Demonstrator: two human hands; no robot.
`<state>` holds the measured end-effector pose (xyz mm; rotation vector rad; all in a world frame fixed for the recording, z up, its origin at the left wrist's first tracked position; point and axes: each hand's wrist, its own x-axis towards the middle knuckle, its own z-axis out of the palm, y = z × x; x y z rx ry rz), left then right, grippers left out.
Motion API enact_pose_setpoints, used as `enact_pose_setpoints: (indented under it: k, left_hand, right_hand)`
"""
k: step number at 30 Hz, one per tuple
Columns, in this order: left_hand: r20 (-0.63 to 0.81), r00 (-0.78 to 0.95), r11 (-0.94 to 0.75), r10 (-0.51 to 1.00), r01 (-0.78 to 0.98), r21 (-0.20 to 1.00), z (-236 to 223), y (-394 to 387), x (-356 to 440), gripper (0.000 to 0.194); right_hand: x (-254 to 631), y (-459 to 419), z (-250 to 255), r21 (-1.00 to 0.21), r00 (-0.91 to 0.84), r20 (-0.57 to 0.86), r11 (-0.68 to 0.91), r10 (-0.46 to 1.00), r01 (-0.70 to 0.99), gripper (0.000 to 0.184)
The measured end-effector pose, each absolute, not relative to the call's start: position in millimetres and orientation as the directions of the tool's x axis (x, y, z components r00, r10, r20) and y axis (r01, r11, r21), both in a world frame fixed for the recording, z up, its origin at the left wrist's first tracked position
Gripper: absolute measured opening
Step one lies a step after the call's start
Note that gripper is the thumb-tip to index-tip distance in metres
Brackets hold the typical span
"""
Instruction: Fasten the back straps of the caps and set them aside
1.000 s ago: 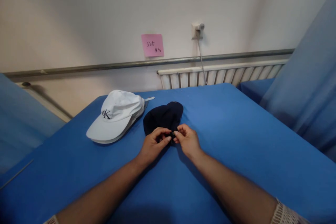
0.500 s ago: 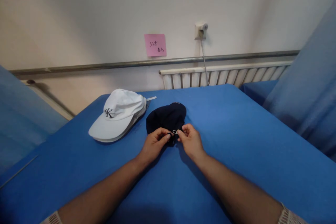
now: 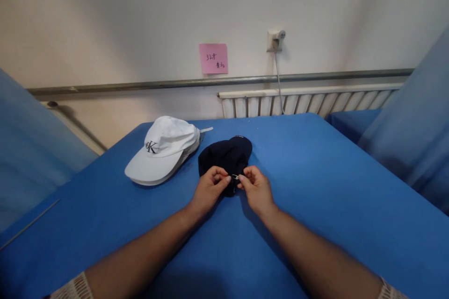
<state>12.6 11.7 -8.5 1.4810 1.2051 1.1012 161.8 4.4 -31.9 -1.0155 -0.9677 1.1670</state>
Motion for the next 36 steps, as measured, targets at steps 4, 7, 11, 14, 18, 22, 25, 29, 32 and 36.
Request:
enact_pose_setpoints:
  k: [4,7,11,14,18,22,25,29,32,36]
  left_hand:
    - [0.104,0.152,-0.133,0.983,0.200,0.971,-6.0,10.0,13.2,0.021]
    - [0.103,0.177,-0.143,0.979,0.230,0.963,-2.2,7.7,14.2,0.021]
    - [0.119,0.197,-0.177,0.973,0.310,0.934,2.0,3.9,15.9,0.019]
    - [0.186,0.203,-0.255,0.961,0.404,0.879,1.3,2.4,15.8,0.020]
    - [0.274,0.218,-0.346,0.937,0.447,0.825,-2.9,3.2,14.0,0.017]
    - [0.280,0.203,-0.344,0.938,0.466,0.815,-4.4,3.5,13.4,0.020]
    - [0.300,0.230,-0.377,0.926,0.498,0.781,-3.3,2.2,13.0,0.016]
    - [0.336,0.276,-0.434,0.900,0.529,0.729,-1.1,0.5,11.9,0.014]
    - [0.337,0.296,-0.448,0.894,0.540,0.713,-0.1,-0.2,11.7,0.014]
    - [0.344,0.324,-0.472,0.881,0.564,0.677,-0.9,-1.2,12.2,0.014]
  right_hand:
    - [162.9,3.9,-31.6,-0.973,0.137,0.091,0.117,0.986,-0.197,0.026]
    - [164.8,4.0,-32.7,-0.983,0.127,0.116,0.132,0.985,-0.127,0.024]
    - [167.2,3.1,-34.2,-0.986,0.116,0.163,0.167,0.980,-0.021,0.021]
    - [167.8,2.5,-35.9,-0.983,0.111,0.186,0.185,0.976,0.024,0.017]
    - [167.1,3.2,-39.0,-0.980,0.093,0.197,0.195,0.976,0.035,0.013]
    - [166.7,4.2,-40.2,-0.981,0.098,0.194,0.190,0.976,0.045,0.013]
    - [167.3,4.1,-39.5,-0.981,0.104,0.193,0.188,0.976,0.057,0.014]
    - [168.1,4.0,-39.8,-0.979,0.112,0.201,0.194,0.973,0.071,0.014]
    - [168.2,4.7,-40.8,-0.980,0.114,0.194,0.188,0.974,0.058,0.014]
    - [168.2,6.8,-42.2,-0.983,0.118,0.181,0.180,0.976,0.026,0.017]
